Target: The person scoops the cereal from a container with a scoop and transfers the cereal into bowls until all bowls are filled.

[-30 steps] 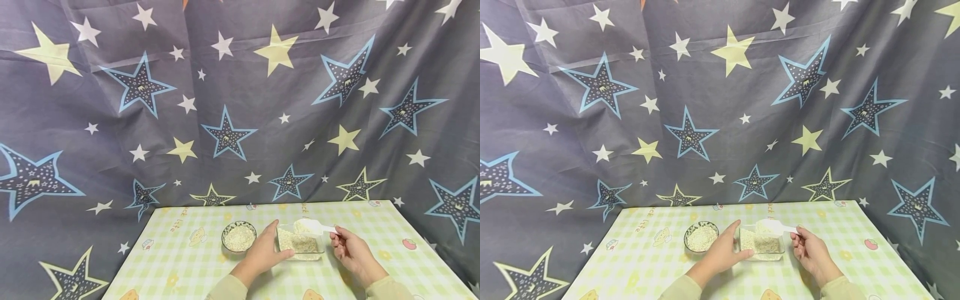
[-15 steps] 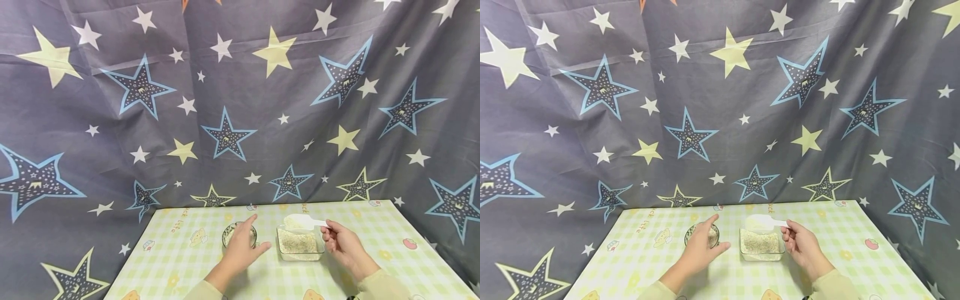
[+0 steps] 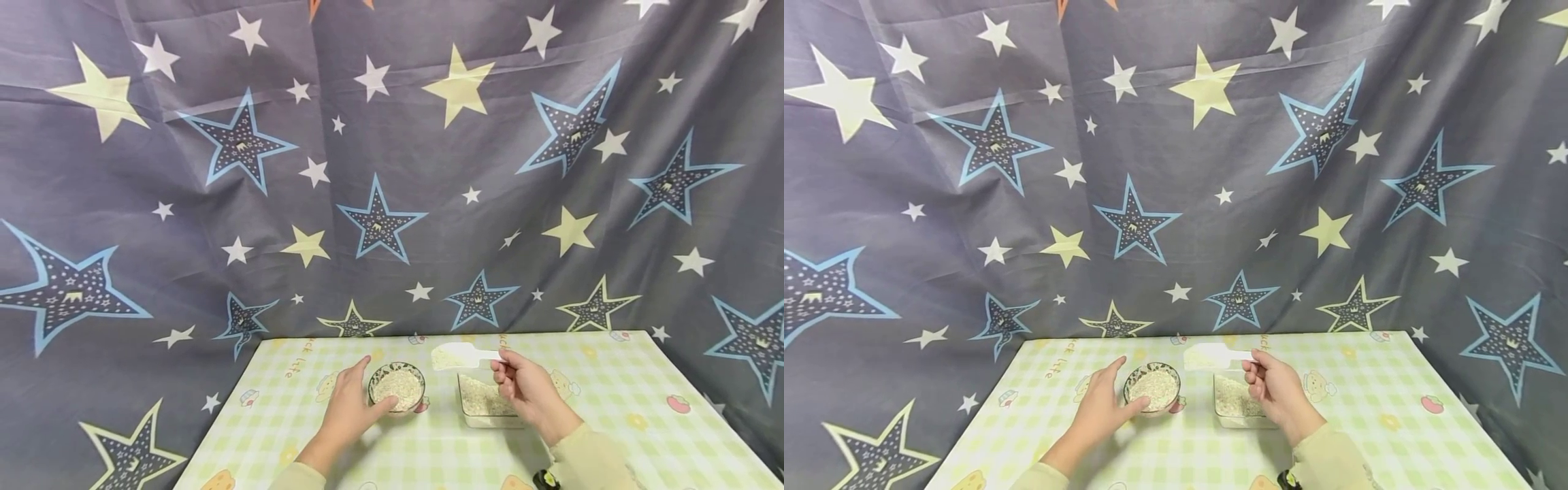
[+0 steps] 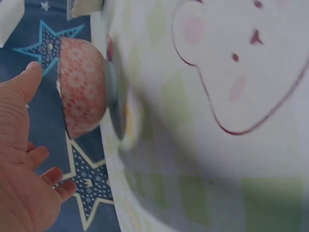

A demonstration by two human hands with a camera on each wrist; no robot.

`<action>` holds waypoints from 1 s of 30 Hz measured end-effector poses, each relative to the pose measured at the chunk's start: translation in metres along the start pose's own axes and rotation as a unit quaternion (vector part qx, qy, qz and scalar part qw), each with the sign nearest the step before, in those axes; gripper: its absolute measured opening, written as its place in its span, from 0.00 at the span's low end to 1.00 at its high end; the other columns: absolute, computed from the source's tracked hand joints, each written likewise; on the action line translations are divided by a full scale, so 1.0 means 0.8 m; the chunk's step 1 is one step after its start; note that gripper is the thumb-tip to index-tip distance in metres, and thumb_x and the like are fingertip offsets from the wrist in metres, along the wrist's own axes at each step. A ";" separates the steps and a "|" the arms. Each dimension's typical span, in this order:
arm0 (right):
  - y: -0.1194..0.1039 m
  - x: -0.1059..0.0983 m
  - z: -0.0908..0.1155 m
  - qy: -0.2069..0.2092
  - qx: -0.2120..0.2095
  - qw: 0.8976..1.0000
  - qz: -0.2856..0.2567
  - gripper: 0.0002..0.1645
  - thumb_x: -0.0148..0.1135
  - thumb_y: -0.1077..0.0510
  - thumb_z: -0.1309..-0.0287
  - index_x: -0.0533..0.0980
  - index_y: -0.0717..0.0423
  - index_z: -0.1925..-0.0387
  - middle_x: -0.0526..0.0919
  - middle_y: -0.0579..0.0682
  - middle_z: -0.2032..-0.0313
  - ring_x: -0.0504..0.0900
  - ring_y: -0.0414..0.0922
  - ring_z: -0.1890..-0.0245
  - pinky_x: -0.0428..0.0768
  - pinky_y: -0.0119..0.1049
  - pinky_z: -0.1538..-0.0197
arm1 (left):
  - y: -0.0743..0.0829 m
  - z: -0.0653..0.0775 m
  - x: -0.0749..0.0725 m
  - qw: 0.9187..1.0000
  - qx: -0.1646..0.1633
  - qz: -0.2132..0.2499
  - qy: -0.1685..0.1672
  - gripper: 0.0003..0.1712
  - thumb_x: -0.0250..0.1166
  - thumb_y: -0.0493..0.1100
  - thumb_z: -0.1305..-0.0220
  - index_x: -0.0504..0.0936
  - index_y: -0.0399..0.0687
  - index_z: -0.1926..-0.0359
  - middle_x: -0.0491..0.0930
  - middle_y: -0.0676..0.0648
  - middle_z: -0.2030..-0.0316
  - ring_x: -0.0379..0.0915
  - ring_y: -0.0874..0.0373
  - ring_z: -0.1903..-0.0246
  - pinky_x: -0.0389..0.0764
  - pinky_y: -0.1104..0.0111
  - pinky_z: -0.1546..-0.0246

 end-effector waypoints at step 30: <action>0.036 0.052 -0.025 0.017 0.006 0.999 0.035 0.17 0.49 0.54 0.17 0.77 0.59 0.62 0.82 0.40 0.75 0.71 0.28 0.80 0.67 0.16 0.82 | -0.011 0.000 0.028 0.999 0.000 0.014 -0.042 0.67 0.81 0.70 0.49 0.63 0.36 0.20 0.74 0.31 0.29 0.73 0.32 0.31 0.76 0.37 0.31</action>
Point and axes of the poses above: each hand's wrist, its own z-axis away from the middle knuckle, its own x-axis out of the palm, y = z × x, the point moved 7 cm from there along -z, towards the middle knuckle
